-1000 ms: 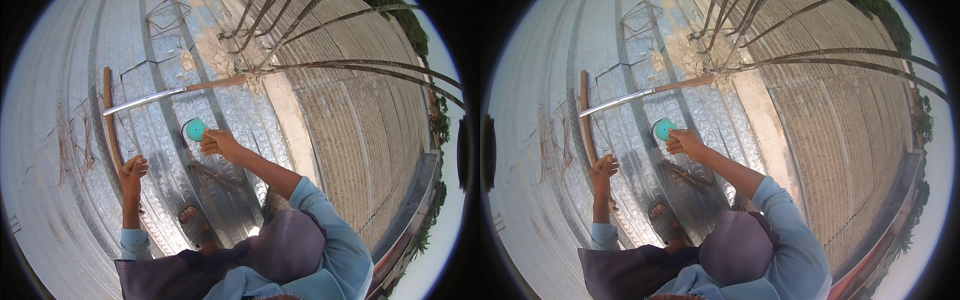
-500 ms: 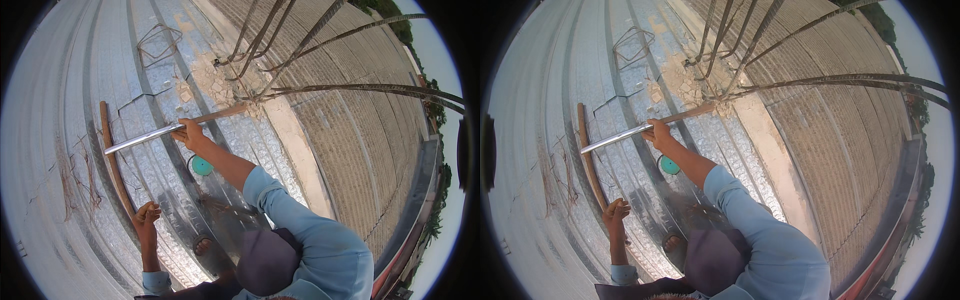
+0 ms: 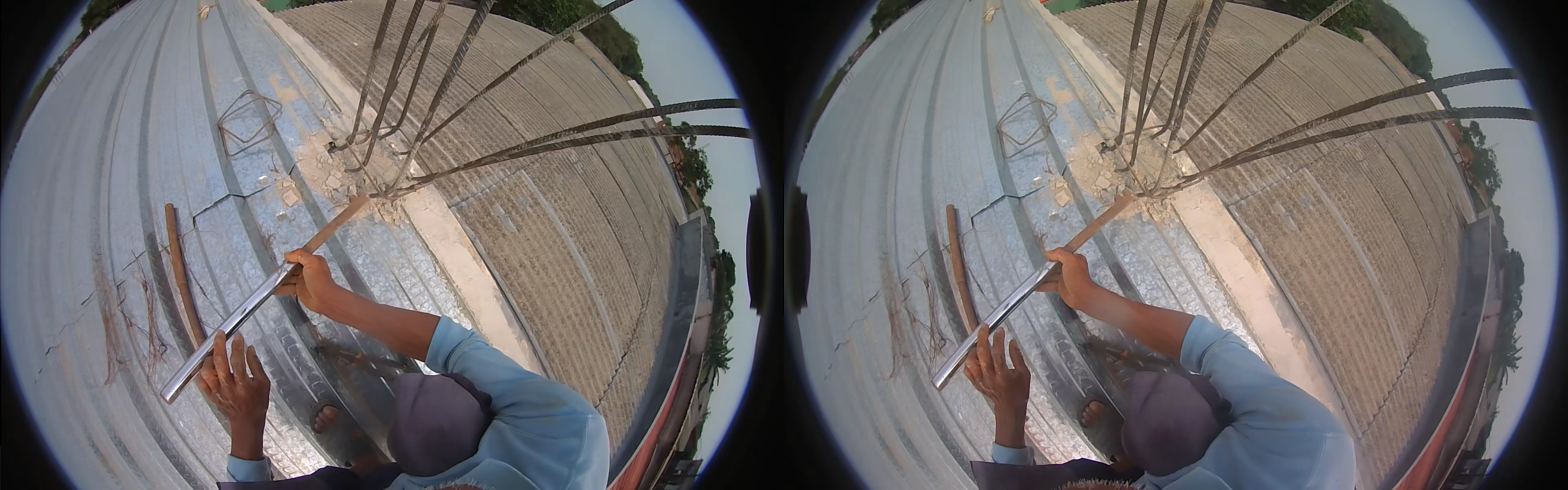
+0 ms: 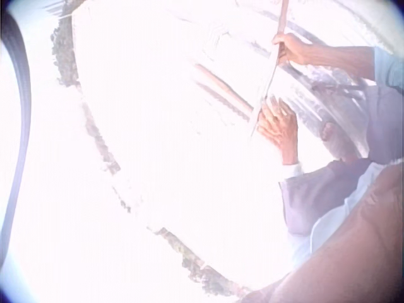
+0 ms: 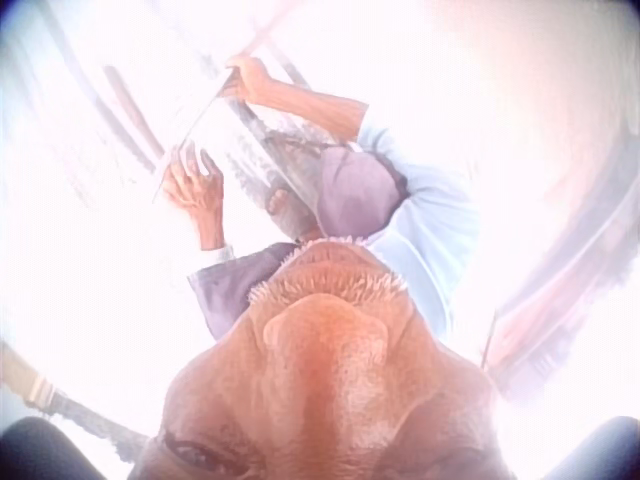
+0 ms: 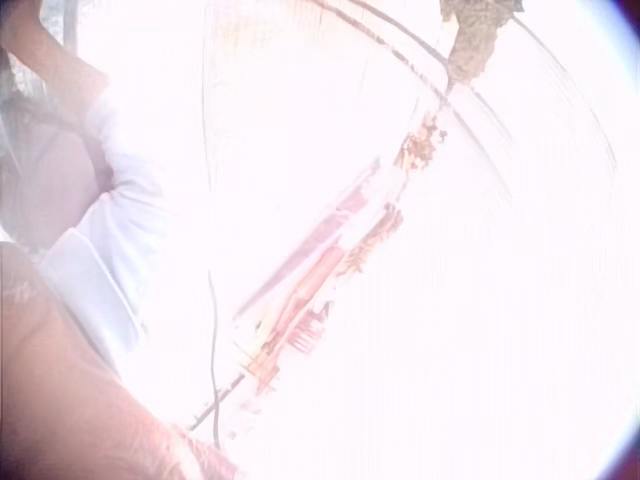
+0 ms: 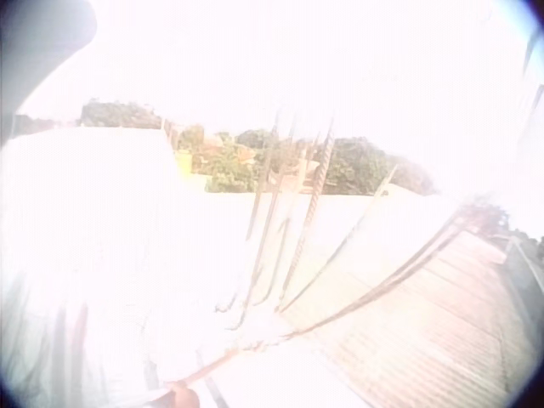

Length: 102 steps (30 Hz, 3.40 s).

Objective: The person assembles a rebar cage on a corrugated metal roof by positioning vertical rebar rods and securing them with wire ties. They use pliers to twist and tighten the ties, then adjust the cage with a long metal bar to align the rods.

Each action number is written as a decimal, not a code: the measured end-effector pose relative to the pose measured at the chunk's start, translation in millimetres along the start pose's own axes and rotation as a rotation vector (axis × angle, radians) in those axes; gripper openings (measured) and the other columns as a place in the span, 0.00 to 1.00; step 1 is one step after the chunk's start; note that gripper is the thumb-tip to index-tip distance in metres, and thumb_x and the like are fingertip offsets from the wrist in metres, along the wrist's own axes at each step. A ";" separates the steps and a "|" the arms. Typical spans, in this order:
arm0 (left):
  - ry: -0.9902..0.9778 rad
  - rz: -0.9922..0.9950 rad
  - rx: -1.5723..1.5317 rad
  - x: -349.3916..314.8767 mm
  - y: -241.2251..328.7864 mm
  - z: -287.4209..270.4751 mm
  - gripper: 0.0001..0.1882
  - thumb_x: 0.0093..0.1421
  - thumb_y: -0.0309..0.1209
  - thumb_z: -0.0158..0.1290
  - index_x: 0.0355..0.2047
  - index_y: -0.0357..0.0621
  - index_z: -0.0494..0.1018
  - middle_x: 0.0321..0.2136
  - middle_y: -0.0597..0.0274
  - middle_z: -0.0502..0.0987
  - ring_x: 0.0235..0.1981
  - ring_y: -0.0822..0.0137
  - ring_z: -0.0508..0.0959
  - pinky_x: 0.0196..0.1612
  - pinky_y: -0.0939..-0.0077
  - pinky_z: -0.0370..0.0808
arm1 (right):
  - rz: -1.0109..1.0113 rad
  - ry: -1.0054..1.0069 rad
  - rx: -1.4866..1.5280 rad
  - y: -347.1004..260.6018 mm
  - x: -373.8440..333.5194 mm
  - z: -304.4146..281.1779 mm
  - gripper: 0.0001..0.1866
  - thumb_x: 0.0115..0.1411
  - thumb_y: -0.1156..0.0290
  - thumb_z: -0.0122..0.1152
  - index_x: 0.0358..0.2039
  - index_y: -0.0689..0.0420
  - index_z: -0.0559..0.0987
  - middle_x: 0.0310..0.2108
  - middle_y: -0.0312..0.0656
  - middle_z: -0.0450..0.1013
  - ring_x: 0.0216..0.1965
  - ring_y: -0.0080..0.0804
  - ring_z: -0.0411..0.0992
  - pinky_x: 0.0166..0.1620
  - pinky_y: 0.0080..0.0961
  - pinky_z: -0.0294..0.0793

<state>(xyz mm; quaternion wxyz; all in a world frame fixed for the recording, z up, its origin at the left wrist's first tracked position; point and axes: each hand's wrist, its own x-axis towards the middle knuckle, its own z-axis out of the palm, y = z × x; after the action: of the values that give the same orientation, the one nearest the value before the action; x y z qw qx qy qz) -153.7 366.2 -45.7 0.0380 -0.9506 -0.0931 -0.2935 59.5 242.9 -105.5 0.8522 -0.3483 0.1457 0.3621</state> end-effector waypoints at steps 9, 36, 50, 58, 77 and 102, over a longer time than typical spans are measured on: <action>-0.461 0.060 -0.279 1.8 75.7 -66.8 0.21 0.55 0.39 0.65 0.47 0.46 0.77 0.39 0.51 0.82 0.33 0.56 0.82 0.37 0.60 0.75 | 0.017 0.110 -0.047 -9.7 -119.5 -113.8 0.10 0.66 0.69 0.53 0.43 0.60 0.67 0.29 0.54 0.73 0.30 0.57 0.77 0.32 0.62 0.80; -1.474 -1.008 -1.472 -20.8 369.7 47.4 0.28 0.64 0.49 0.57 0.47 0.33 0.68 0.32 0.51 0.78 0.23 0.62 0.79 0.27 0.67 0.80 | -0.076 0.294 -0.422 -157.0 -151.1 -223.4 0.14 0.68 0.56 0.56 0.43 0.52 0.68 0.18 0.35 0.64 0.11 0.26 0.62 0.13 0.29 0.64; -1.161 -1.691 -1.898 25.8 470.9 8.7 0.19 0.64 0.45 0.58 0.29 0.49 0.61 0.14 0.68 0.63 0.11 0.72 0.64 0.14 0.71 0.65 | 0.096 0.222 -0.658 -233.9 -162.3 -225.2 0.20 0.69 0.54 0.57 0.47 0.58 0.70 0.18 0.33 0.63 0.10 0.20 0.60 0.11 0.23 0.63; -1.043 -1.581 -1.943 -8.5 492.9 46.2 0.17 0.65 0.44 0.56 0.30 0.48 0.64 0.16 0.65 0.66 0.14 0.68 0.69 0.18 0.69 0.69 | 0.017 0.187 -0.685 -223.3 -156.1 -249.5 0.20 0.68 0.55 0.57 0.48 0.59 0.71 0.17 0.33 0.62 0.09 0.21 0.60 0.09 0.24 0.62; -1.157 -1.701 -2.130 -8.8 499.4 43.1 0.15 0.67 0.44 0.52 0.30 0.51 0.63 0.20 0.66 0.65 0.21 0.67 0.66 0.28 0.69 0.66 | 0.117 0.138 -0.694 -236.3 -187.9 -264.6 0.28 0.70 0.55 0.53 0.65 0.55 0.64 0.25 0.40 0.70 0.18 0.29 0.71 0.22 0.32 0.77; -0.062 0.167 -1.337 323.2 382.3 5.8 0.44 0.64 0.64 0.49 0.62 0.35 0.60 0.51 0.41 0.71 0.56 0.51 0.72 0.54 0.53 0.73 | -0.447 0.699 -0.908 -108.8 -428.6 -310.3 0.24 0.58 0.71 0.69 0.53 0.68 0.76 0.32 0.41 0.78 0.29 0.22 0.72 0.33 0.22 0.73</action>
<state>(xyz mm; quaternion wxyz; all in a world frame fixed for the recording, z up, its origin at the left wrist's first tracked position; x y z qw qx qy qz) 187.5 42.4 125.5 -0.5388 -0.7817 0.1813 -0.2566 -159.1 -248.9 -59.6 0.5757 -0.7969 0.1711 0.0648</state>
